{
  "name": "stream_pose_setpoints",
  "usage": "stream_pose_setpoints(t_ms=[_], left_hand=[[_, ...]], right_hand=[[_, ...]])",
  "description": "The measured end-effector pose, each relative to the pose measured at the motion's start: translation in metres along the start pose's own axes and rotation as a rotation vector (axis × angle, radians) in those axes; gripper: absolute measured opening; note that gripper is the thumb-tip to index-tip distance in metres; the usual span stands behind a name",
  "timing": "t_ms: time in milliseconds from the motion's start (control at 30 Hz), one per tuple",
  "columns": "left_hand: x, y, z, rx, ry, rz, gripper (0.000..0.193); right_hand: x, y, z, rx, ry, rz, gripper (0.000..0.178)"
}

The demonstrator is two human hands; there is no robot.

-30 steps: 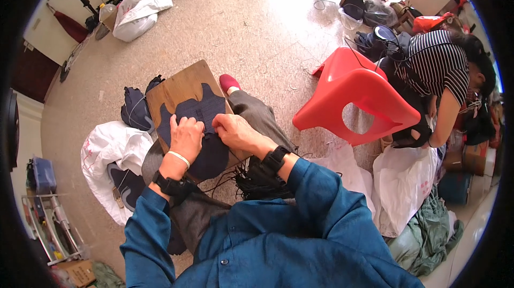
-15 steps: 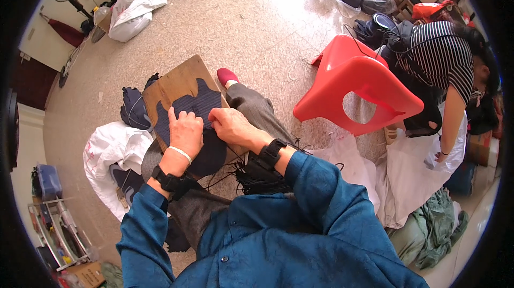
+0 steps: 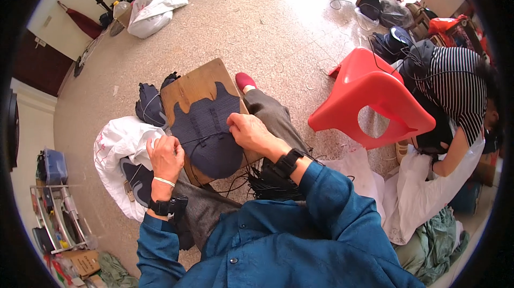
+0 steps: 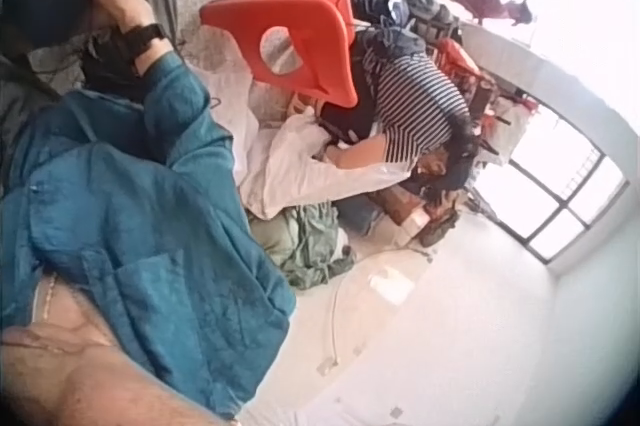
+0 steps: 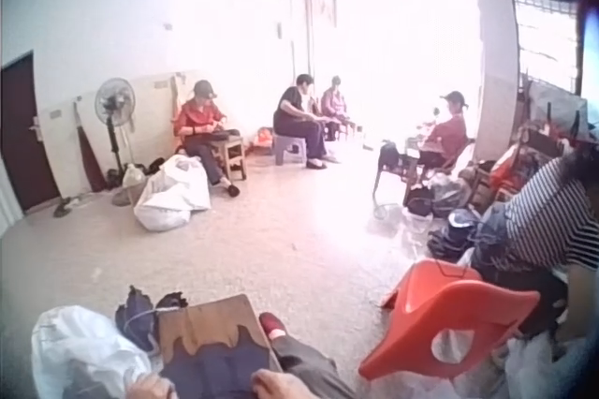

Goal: The recorder is manually lacing or stitching a dark blue shoe upper component using a needle and thread on a wooden board placed on their lap.

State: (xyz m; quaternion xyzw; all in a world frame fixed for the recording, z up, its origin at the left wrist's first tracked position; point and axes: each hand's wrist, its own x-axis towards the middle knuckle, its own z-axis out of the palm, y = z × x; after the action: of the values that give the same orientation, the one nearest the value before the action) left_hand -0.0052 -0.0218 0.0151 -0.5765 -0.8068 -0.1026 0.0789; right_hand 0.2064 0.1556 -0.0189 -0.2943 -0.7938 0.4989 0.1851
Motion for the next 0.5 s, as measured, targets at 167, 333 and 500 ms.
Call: stream_pose_setpoints(t_ms=[167,333,500], left_hand=[[-0.005,0.017,-0.002,-0.363,0.105,0.031,0.008],[0.0,0.046,-0.011,-0.865,-0.033,0.044,0.007],[-0.007,0.027,0.013,-0.912,0.151,-0.152,0.011]], right_hand=[[0.001,-0.006,-0.001,-0.086,0.001,-0.008,0.017],[0.006,-0.001,0.001,-0.182,-0.018,-0.124,0.016],[0.009,-0.017,0.008,-0.307,0.059,-0.267,0.018]])
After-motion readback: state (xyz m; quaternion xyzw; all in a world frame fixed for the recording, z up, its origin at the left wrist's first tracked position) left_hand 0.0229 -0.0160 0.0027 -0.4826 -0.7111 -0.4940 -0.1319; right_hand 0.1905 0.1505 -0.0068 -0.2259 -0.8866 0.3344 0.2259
